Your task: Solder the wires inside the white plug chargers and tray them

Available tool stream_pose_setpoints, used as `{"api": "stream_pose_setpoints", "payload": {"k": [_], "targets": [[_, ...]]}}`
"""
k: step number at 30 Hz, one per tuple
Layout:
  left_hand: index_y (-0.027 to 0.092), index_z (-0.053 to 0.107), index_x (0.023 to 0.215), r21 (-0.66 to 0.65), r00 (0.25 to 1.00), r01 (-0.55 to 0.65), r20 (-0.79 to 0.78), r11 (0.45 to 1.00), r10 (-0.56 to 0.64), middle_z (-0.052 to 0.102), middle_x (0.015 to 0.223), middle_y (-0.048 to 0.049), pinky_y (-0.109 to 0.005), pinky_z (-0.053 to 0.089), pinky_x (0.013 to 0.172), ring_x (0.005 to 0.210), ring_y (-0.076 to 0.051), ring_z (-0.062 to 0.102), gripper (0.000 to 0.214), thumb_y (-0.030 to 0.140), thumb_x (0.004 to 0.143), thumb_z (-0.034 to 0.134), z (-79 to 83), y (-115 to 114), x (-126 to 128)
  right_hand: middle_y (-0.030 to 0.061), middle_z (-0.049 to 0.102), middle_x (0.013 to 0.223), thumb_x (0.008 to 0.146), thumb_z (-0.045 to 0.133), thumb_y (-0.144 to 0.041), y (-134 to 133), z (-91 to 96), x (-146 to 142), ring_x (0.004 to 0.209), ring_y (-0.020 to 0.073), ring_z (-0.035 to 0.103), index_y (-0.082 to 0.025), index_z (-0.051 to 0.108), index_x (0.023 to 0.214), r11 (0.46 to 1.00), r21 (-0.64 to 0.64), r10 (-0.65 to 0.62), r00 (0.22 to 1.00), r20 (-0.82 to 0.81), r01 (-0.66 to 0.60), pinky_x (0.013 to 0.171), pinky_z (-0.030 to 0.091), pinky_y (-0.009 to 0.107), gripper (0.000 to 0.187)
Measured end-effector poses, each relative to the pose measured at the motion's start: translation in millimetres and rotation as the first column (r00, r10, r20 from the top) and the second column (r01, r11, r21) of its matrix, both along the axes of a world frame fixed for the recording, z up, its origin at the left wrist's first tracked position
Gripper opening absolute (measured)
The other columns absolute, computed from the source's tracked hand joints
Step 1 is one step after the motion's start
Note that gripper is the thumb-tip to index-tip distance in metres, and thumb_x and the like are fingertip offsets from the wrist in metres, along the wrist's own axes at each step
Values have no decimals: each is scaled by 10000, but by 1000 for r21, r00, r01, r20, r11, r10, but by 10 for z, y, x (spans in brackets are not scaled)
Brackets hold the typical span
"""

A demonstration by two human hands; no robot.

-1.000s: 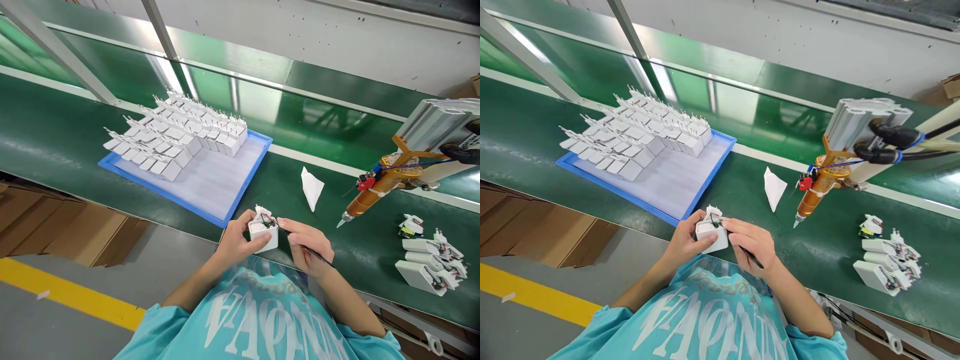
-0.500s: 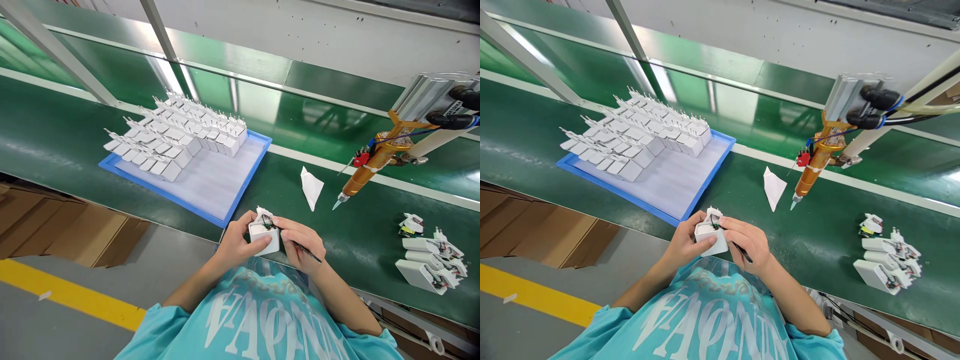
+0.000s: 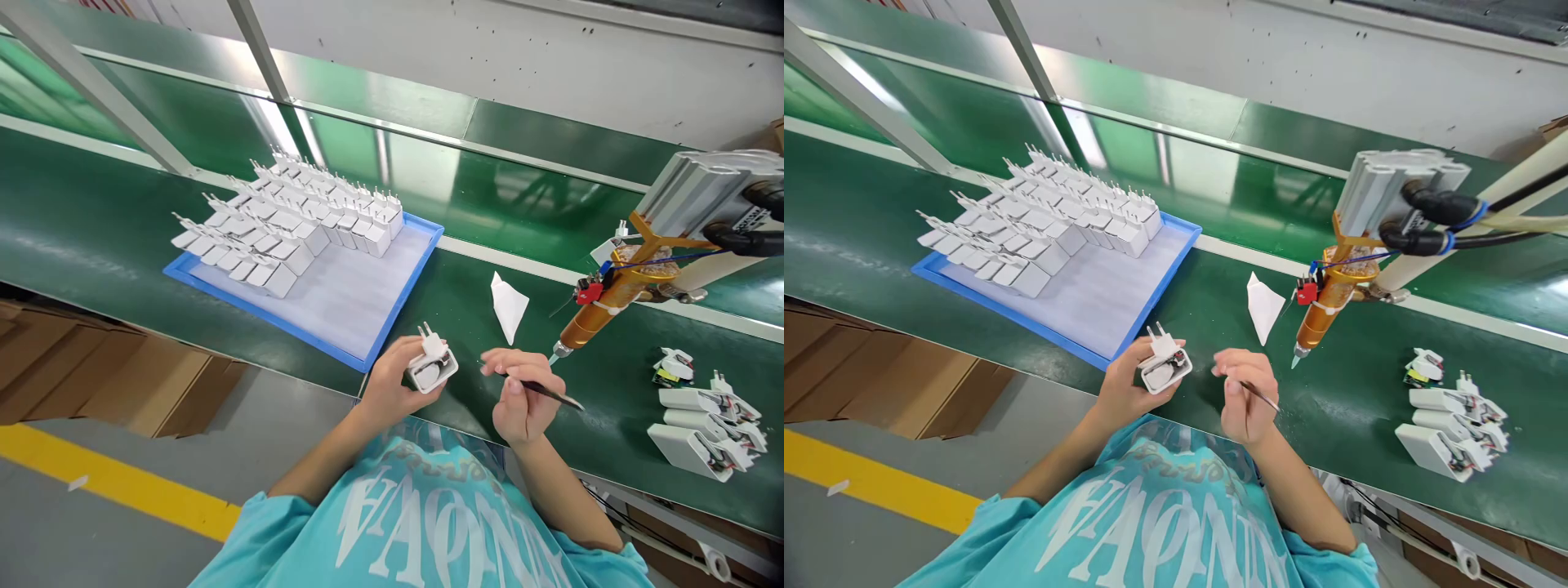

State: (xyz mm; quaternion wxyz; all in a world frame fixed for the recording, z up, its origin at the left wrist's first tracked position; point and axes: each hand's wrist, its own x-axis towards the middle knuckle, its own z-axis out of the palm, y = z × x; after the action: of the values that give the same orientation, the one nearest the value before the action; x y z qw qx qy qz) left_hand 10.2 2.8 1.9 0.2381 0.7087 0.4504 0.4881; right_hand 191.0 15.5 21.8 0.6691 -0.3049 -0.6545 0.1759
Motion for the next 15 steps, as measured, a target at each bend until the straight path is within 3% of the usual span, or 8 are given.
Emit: {"api": "stream_pose_setpoints", "payload": {"k": [1, 3, 5, 8, 11, 15], "targets": [[239, 502, 1122, 192, 994, -53, -88, 980, 71, 709, 1077, -72, -318, 526, 805, 903, -182, 650, 406, 194, 778, 713, -5, 34, -5, -3, 555, 748, 925, 440, -148, 2, 11, -12, 631, 132, 600, -231, 580, 982, 999, -42, -20, 999, 38, 21, 585, 552, 317, 172], [247, 508, 1105, 466, 959, -103, -187, 879, 211, 704, 1047, -72, -339, 514, 828, 938, -196, 616, 406, 176, 771, 728, 14, 104, -19, -14, 514, 695, 928, 494, -229, 3, 50, -52, 567, 111, 517, -223, 597, 1002, 992, -117, -20, 984, 174, 41, 478, 451, 244, 128], [232, 488, 1120, 554, 936, -111, -221, 825, 275, 683, 1022, -93, -342, 511, 806, 941, -205, 582, 391, 181, 800, 707, 58, 169, -34, -17, 514, 692, 885, 605, -358, 4, 98, -109, 553, 104, 491, -216, 594, 1053, 989, -139, -3, 953, 302, 47, 412, 380, 215, 221], [230, 422, 1178, 537, 949, -97, -205, 838, 241, 626, 1001, -101, -366, 516, 797, 961, -215, 549, 438, 162, 825, 672, 108, 241, -43, 4, 576, 746, 808, 702, -460, 18, 151, -200, 620, 118, 548, -215, 579, 1074, 996, -79, -18, 929, 369, 51, 407, 394, 206, 382], [262, 358, 1222, 462, 987, -16, -134, 887, 88, 565, 1045, -90, -400, 535, 813, 1020, -221, 554, 515, 189, 829, 684, 80, 272, -33, 42, 641, 864, 842, 685, -343, 46, 162, -253, 698, 128, 605, -220, 593, 1031, 995, -78, -28, 932, 361, 60, 478, 459, 220, 243], [282, 272, 1289, 307, 998, 48, 30, 950, -60, 510, 1089, -88, -352, 556, 750, 987, -199, 582, 675, 258, 804, 741, -9, 255, -4, 67, 685, 1000, 877, 592, -195, 75, 132, -234, 714, 121, 635, -222, 589, 998, 982, -186, 50, 951, 306, 8, 463, 451, 215, 124]]}}
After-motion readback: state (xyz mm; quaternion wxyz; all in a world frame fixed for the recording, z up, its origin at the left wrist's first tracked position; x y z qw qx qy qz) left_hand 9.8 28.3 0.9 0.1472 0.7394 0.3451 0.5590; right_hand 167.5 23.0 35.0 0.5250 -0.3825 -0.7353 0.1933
